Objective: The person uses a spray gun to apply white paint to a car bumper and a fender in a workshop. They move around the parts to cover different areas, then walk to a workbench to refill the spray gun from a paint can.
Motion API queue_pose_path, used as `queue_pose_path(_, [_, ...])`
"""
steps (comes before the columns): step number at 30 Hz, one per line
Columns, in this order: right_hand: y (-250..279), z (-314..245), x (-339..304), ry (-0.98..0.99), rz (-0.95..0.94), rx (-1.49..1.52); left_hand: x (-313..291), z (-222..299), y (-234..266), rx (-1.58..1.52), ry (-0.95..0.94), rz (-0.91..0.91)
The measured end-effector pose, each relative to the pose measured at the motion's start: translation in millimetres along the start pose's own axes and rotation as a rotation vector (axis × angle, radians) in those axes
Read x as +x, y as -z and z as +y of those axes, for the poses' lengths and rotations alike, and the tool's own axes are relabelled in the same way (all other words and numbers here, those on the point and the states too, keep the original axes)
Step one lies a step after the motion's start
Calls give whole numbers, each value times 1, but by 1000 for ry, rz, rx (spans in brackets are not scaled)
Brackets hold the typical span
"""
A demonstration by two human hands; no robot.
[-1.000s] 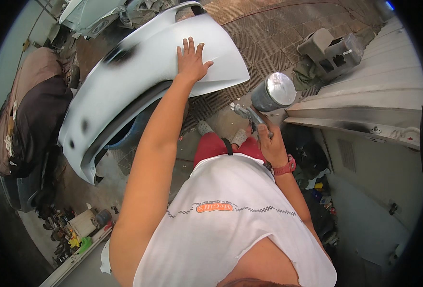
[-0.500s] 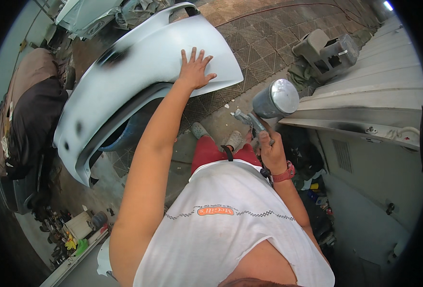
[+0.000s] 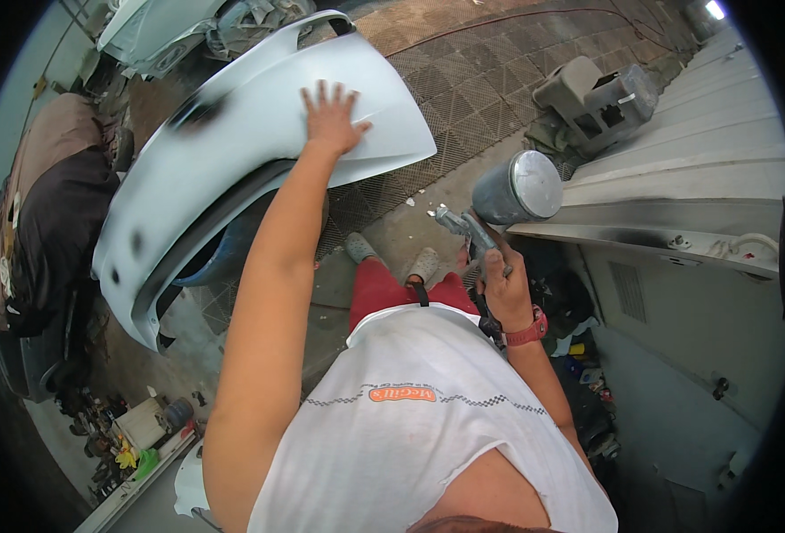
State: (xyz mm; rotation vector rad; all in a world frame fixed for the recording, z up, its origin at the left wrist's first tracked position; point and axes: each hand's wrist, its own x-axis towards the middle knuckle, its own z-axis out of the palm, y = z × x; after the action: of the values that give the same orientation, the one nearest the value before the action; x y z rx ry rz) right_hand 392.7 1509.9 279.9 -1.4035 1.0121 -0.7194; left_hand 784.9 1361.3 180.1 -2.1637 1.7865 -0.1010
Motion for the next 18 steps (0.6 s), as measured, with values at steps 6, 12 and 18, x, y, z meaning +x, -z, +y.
queue_pose_path(6, [7,0,-1,-62,-41,9,-9,7,-4,-80,-171,-52])
queue_pose_path(12, [9,-7,7,12,-33,6,-13,-2,-2,-30,199,18])
queue_pose_path(18, [9,-12,15,-79,-147,-19,-86,38,-31,-363,-532,218])
